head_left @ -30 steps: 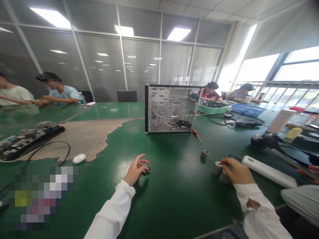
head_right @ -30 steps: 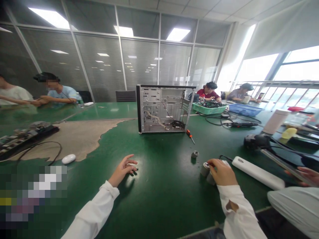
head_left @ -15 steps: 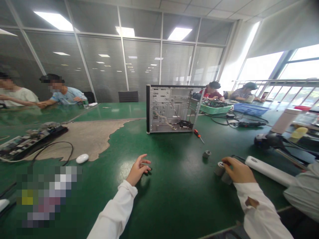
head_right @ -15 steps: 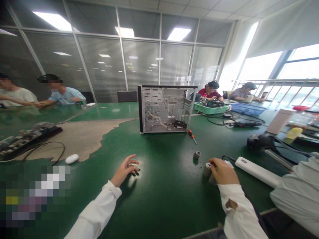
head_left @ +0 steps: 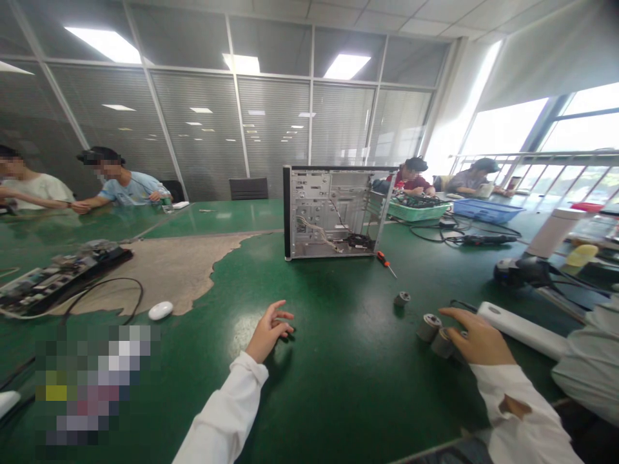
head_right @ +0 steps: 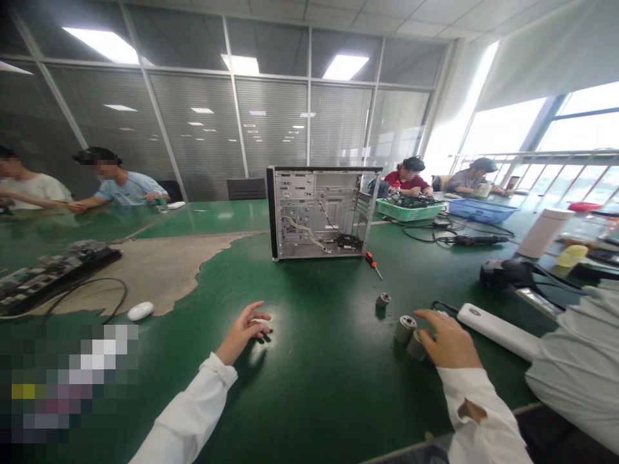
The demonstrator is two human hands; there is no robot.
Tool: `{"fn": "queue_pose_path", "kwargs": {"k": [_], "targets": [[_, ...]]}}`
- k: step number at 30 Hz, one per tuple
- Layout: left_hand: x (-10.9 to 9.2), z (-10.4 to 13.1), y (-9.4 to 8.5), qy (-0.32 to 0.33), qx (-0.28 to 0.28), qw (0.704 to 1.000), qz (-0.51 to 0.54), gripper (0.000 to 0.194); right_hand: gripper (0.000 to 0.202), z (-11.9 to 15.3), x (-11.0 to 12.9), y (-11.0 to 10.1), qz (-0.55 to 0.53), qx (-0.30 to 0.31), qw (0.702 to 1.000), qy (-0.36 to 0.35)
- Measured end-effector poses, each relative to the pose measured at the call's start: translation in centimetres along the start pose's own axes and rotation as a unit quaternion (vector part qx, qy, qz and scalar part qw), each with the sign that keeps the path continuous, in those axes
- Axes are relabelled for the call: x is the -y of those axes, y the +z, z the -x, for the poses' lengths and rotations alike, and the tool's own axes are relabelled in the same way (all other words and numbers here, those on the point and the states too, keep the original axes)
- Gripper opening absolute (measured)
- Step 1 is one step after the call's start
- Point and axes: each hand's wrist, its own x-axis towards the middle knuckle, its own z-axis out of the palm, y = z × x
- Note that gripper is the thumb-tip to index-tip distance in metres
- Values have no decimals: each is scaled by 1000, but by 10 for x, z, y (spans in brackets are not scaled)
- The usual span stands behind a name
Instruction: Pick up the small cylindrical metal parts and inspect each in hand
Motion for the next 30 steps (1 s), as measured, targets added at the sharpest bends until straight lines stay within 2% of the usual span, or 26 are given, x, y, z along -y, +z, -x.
{"fn": "queue_pose_path", "kwargs": {"k": [4, 9, 20, 26, 30], "targets": [[0, 0, 0, 2, 1, 1000, -4, 51, 41, 18, -17, 0, -25, 34, 999, 11], [-2, 1, 1, 3, 5, 1000, -8, 51, 34, 29, -14, 1, -118, 74, 990, 16], [-1, 1, 1, 8, 4, 1000, -11, 49, 24, 41, -5, -4, -121, 12, 991, 55], [-1, 3, 1, 7, 8, 1000, -14, 49, 34, 45, -7, -6, -71, 47, 993, 80], [-1, 3, 1, 10, 9, 1000, -19, 49, 39, 53, -11, -5, -43, 31, 996, 77]]}}
